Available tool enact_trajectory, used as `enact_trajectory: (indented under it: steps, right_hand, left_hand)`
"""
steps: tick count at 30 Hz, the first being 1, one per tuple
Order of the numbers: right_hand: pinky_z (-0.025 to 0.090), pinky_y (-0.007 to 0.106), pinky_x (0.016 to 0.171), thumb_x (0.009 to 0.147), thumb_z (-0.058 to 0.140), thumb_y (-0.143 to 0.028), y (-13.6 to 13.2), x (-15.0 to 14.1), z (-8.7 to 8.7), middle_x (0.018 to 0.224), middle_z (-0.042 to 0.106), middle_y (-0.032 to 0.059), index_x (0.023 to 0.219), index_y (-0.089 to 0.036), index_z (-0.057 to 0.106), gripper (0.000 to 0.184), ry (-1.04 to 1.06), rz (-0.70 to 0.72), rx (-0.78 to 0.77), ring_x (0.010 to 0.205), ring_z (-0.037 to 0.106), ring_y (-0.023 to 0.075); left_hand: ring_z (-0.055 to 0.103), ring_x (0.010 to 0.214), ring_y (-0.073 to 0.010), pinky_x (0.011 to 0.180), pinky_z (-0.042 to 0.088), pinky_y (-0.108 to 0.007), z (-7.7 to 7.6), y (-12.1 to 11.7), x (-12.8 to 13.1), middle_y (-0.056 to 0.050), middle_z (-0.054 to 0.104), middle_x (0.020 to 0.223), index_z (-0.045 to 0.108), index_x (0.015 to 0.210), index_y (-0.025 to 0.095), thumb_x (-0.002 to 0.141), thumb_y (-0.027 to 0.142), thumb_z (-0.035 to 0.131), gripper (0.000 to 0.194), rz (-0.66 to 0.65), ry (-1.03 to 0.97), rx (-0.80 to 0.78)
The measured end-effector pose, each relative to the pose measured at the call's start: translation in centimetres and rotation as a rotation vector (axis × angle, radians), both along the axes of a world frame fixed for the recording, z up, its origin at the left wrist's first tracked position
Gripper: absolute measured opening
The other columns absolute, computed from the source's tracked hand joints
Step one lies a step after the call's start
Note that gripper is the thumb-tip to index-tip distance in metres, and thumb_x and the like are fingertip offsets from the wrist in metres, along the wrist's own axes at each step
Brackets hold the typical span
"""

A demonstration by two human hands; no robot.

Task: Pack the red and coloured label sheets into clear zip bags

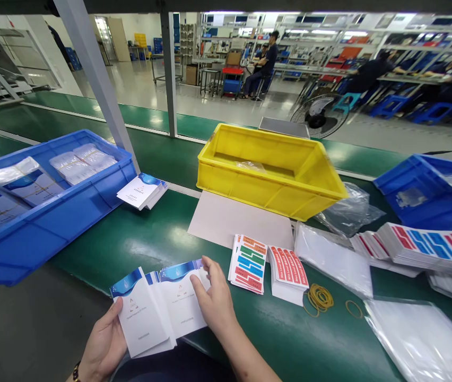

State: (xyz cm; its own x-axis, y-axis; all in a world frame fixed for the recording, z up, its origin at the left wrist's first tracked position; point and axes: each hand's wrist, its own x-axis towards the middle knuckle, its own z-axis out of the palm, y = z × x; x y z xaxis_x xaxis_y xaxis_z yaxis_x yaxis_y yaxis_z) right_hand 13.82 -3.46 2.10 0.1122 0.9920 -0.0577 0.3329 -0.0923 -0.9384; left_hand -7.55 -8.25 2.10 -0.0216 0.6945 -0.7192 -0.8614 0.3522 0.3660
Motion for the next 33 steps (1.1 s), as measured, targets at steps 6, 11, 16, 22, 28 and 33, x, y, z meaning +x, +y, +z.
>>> enact_trajectory:
  steps: [6,11,16,22,28,33]
  right_hand:
    - [0.045,0.031,0.073,0.086,0.039,-0.047,-1.2,-2.0,1.0,0.086,0.062,0.0058,0.090,-0.017,0.061,0.038,0.227,0.396,-0.158,0.079,0.057,0.0193]
    - [0.034,0.023,0.053,0.084,0.038,-0.055,-2.4,-3.6,1.7,0.059,0.046,-0.0019,0.059,-0.017,0.048,0.046,0.332,0.492,-0.256,0.056,0.040,0.0116]
    - [0.027,0.022,0.049,0.081,0.041,-0.055,-2.3,-3.7,1.6,0.055,0.035,-0.0042,0.054,-0.018,0.038,0.045,0.303,0.441,-0.269,0.053,0.030,0.0099]
    - [0.027,0.023,0.049,0.075,0.046,-0.061,-2.1,-3.6,1.3,0.053,0.035,-0.0035,0.050,-0.017,0.041,0.050,0.326,0.374,-0.316,0.052,0.030,0.0098]
    - [0.029,0.023,0.048,0.071,0.050,-0.065,-2.3,-3.7,1.1,0.051,0.041,-0.0024,0.050,-0.015,0.048,0.054,0.457,0.336,-0.369,0.050,0.034,0.0099]
    - [0.035,0.024,0.050,0.070,0.047,-0.069,-2.6,-3.9,0.8,0.049,0.048,-0.0006,0.053,-0.014,0.054,0.058,0.552,0.314,-0.426,0.050,0.042,0.0123]
  left_hand:
    - [0.065,0.092,-0.0303,0.087,0.049,-0.048,0.7,0.3,1.2,-0.009,0.074,0.077,0.065,0.074,0.013,0.075,0.011,0.061,0.005,-0.040,0.060,-0.027]
    - [0.068,0.085,-0.0274,0.083,0.052,-0.044,0.6,0.3,1.9,-0.008,0.073,0.075,0.065,0.074,0.013,0.075,0.011,0.061,0.004,-0.062,0.093,-0.008]
    - [0.068,0.084,-0.0268,0.081,0.053,-0.044,0.6,0.0,1.8,-0.007,0.073,0.077,0.064,0.076,0.014,0.075,0.013,0.062,0.002,-0.073,0.097,0.006]
    - [0.067,0.088,-0.0273,0.082,0.052,-0.044,0.6,-0.1,1.7,-0.008,0.073,0.082,0.065,0.079,0.015,0.074,0.014,0.063,0.006,-0.061,0.065,0.020]
    - [0.066,0.090,-0.0268,0.085,0.051,-0.044,0.8,-0.1,1.8,-0.007,0.074,0.082,0.066,0.078,0.016,0.074,0.012,0.062,0.007,-0.045,0.045,0.002]
    - [0.066,0.089,-0.0265,0.085,0.051,-0.044,0.6,-0.1,1.7,-0.008,0.074,0.079,0.066,0.076,0.016,0.076,0.011,0.060,0.007,-0.047,0.045,0.004]
